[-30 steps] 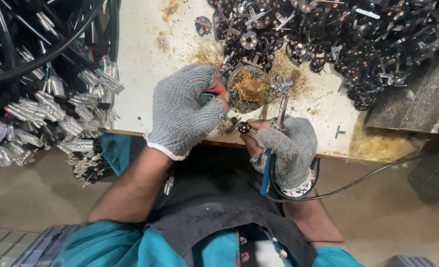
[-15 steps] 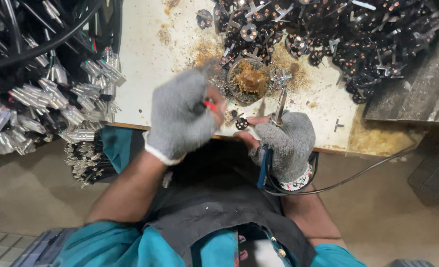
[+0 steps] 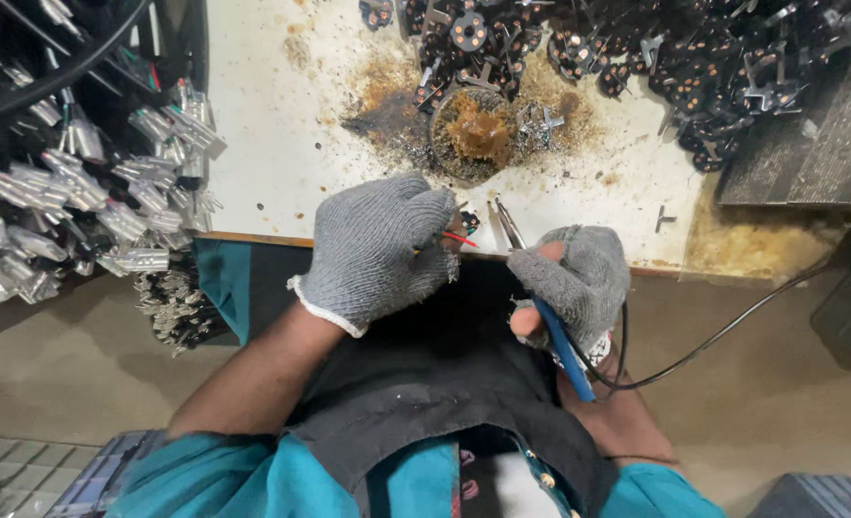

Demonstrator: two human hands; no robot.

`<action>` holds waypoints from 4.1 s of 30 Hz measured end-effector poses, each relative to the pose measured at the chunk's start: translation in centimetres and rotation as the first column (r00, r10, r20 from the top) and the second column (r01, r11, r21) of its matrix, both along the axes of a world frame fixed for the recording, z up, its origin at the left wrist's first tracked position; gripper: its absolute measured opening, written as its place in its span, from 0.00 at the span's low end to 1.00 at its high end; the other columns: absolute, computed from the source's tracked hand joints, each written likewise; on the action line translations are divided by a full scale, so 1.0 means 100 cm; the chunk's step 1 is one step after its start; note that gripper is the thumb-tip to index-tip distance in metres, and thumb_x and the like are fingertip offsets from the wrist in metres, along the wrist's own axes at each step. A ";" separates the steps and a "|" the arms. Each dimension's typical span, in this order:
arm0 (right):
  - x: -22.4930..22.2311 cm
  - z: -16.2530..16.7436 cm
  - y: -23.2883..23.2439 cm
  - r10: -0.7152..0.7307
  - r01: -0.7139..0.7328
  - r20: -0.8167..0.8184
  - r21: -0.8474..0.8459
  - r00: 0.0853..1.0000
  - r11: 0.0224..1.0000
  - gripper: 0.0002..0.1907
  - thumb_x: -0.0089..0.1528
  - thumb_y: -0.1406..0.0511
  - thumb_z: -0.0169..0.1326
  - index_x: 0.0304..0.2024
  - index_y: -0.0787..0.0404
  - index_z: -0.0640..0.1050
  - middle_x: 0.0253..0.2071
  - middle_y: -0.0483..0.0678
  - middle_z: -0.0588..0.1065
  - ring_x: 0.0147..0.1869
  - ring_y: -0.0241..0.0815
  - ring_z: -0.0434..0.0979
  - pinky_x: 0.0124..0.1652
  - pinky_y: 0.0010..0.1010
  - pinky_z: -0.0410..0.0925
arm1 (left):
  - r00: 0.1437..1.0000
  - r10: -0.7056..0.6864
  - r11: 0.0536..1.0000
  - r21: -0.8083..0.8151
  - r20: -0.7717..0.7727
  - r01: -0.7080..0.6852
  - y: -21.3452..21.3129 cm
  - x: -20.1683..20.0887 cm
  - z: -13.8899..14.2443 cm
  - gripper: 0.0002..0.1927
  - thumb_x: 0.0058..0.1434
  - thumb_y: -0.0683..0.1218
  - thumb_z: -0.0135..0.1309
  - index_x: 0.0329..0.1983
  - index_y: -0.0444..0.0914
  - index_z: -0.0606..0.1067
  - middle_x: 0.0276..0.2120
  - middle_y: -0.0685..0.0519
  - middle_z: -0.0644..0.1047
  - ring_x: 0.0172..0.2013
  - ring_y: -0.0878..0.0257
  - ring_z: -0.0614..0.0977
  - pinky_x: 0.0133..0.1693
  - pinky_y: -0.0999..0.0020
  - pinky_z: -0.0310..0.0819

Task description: The person solders colored wires onto small plug components at a workbench. They dip wire ends into flux, hold a wire against a component, apply a soldering iron to the joint, and set finished components aside while picking up the next one.

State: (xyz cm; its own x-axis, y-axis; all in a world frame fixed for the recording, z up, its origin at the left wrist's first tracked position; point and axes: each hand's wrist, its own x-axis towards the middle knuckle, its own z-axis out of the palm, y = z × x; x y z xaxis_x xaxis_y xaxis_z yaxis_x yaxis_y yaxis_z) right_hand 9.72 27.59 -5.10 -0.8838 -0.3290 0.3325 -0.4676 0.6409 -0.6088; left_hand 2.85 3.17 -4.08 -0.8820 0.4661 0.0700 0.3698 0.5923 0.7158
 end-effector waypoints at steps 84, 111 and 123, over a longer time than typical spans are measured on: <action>-0.002 -0.010 -0.020 0.042 -0.045 0.045 0.065 0.998 0.997 0.12 0.61 0.59 0.56 0.37 0.61 0.81 0.28 0.49 0.73 0.34 0.53 0.73 0.39 0.46 0.66 | 1.000 0.005 1.000 -0.001 0.022 -0.005 -0.016 -0.008 -0.012 0.13 0.50 0.49 0.65 0.32 0.44 0.71 0.29 0.50 0.73 0.30 0.49 0.79 0.29 0.52 0.69; 0.019 -0.018 -0.048 -0.245 0.472 0.536 -0.340 0.808 0.813 0.30 0.68 0.55 0.57 0.63 0.65 0.62 0.36 0.48 0.80 0.38 0.37 0.83 0.44 0.31 0.74 | 1.000 0.012 0.999 -0.035 -0.029 -0.013 -0.017 0.000 -0.007 0.14 0.49 0.49 0.65 0.34 0.43 0.73 0.30 0.49 0.73 0.30 0.48 0.79 0.29 0.52 0.70; -0.013 -0.003 -0.066 -0.177 0.237 0.342 -0.141 0.923 0.961 0.27 0.68 0.76 0.57 0.62 0.64 0.57 0.49 0.52 0.80 0.55 0.41 0.81 0.64 0.36 0.66 | 1.000 0.014 1.000 -0.026 -0.014 -0.014 -0.021 -0.002 -0.014 0.15 0.50 0.52 0.66 0.33 0.45 0.72 0.29 0.50 0.73 0.30 0.49 0.79 0.28 0.52 0.69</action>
State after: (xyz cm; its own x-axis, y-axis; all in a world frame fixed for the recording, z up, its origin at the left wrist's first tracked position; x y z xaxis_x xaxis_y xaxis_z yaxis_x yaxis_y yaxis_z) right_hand 8.41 21.03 -5.38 -0.9946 -0.0894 0.0527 -0.0945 0.5701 -0.8161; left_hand 2.66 1.03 -5.46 -0.8876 0.4552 0.0699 0.3707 0.6160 0.6951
